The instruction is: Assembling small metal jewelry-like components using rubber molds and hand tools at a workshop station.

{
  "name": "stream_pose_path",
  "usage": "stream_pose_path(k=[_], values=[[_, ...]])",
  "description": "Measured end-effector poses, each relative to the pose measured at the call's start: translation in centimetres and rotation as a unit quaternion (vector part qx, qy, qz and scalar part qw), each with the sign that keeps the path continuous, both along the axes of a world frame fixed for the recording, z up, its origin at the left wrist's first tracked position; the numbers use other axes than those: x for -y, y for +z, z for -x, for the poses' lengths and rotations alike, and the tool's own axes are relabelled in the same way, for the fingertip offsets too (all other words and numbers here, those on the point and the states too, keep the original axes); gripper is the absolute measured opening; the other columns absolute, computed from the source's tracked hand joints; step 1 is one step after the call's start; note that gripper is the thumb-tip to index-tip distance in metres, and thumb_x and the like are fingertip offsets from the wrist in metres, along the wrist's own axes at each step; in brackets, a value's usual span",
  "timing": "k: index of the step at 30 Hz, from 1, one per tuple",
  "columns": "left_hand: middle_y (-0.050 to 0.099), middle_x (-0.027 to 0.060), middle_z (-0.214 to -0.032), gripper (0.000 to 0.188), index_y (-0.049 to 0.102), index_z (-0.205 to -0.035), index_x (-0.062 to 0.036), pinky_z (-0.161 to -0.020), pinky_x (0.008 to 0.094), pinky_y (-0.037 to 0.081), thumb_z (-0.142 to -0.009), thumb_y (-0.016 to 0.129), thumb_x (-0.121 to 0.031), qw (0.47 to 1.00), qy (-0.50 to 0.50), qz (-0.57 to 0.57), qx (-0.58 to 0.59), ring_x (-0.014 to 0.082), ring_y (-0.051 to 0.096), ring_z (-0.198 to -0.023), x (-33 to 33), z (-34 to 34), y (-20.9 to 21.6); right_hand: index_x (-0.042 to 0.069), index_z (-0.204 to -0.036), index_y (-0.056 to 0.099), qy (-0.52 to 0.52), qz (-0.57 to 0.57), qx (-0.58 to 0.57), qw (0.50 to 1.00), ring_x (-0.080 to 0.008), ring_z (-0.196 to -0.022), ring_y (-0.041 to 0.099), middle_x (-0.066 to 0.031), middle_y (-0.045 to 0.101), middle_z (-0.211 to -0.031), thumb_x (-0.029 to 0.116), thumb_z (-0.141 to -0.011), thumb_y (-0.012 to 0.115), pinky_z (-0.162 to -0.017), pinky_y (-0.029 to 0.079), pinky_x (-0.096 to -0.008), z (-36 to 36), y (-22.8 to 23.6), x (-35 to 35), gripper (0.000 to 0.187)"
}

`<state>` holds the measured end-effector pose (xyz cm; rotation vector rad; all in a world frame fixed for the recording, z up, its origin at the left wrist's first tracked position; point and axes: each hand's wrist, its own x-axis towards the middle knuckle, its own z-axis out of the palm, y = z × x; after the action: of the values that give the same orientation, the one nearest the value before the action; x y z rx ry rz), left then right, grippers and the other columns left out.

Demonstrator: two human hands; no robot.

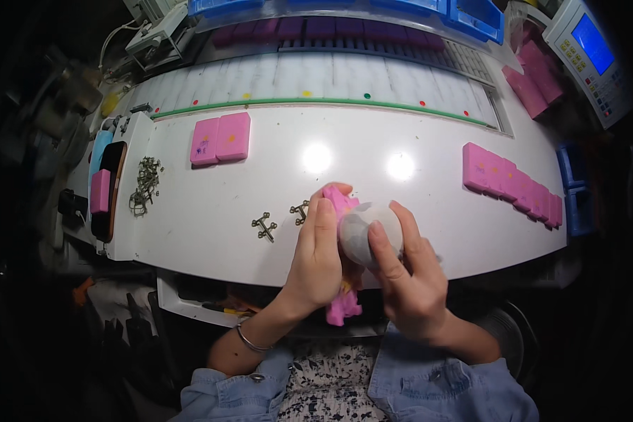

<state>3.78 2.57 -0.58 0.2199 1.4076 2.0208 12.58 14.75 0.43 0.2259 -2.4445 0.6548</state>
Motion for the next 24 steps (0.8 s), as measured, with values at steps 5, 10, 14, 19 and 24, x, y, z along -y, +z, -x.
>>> stream_pose_path(k=[5,10,14,19,24], values=[[0.049,0.009,-0.065,0.045,0.031,-0.123,-0.0051,-0.041,0.0277,0.046,-0.097,0.014,-0.037,0.999,-0.039,0.019,0.018,0.0144,0.049,-0.046,0.5,0.0,0.2,0.001,-0.124,0.05,0.024,0.052,0.104,0.993,-0.0264,-0.073,0.055,-0.0258,0.046,-0.122,-0.009,-0.061,0.061,-0.065,0.048,-0.0319,0.1,1.6,-1.1,0.065],[0.046,0.0083,-0.061,0.046,0.029,-0.124,-0.0056,-0.041,0.028,0.046,-0.097,0.013,-0.039,0.995,-0.045,-0.046,0.073,0.0143,0.047,-0.044,0.5,0.1,0.1,-0.004,-0.122,0.05,-0.027,0.088,0.081,0.992,-0.026,-0.072,0.056,-0.0288,0.047,-0.121,-0.01,-0.057,0.064,-0.064,0.048,-0.0304,-0.9,2.1,-1.4,0.066],[0.045,0.0078,-0.06,0.046,0.029,-0.124,-0.0064,-0.04,0.0277,0.045,-0.097,0.013,-0.04,0.996,-0.051,-0.022,0.067,0.0139,0.046,-0.043,-0.2,0.0,0.6,-0.002,-0.117,0.056,-0.052,0.093,-0.01,0.994,-0.0237,-0.072,0.055,-0.0331,0.049,-0.117,-0.006,-0.058,0.064,-0.061,0.048,-0.0299,-0.9,1.9,-0.1,0.06],[0.053,0.0109,-0.078,0.047,0.033,-0.123,-0.0037,-0.047,0.0284,0.047,-0.097,0.014,-0.037,0.995,-0.048,0.056,-0.065,0.0167,0.052,-0.051,-0.1,0.0,0.3,0.006,-0.117,0.059,-0.035,-0.057,0.016,0.998,-0.0237,-0.073,0.055,-0.0298,0.051,-0.116,0.001,-0.067,0.058,-0.06,0.048,-0.0288,-0.6,1.3,-0.3,0.05],[0.053,0.0098,-0.074,0.045,0.034,-0.122,-0.0028,-0.039,0.0254,0.044,-0.098,0.015,-0.036,0.987,-0.06,-0.042,0.144,0.0142,0.05,-0.043,-0.1,0.4,1.1,0.007,-0.114,0.061,-0.104,0.005,-0.079,0.991,-0.0235,-0.072,0.056,-0.0279,0.052,-0.115,0.0,-0.067,0.058,-0.059,0.048,-0.0288,-0.8,0.6,-0.4,0.048]])
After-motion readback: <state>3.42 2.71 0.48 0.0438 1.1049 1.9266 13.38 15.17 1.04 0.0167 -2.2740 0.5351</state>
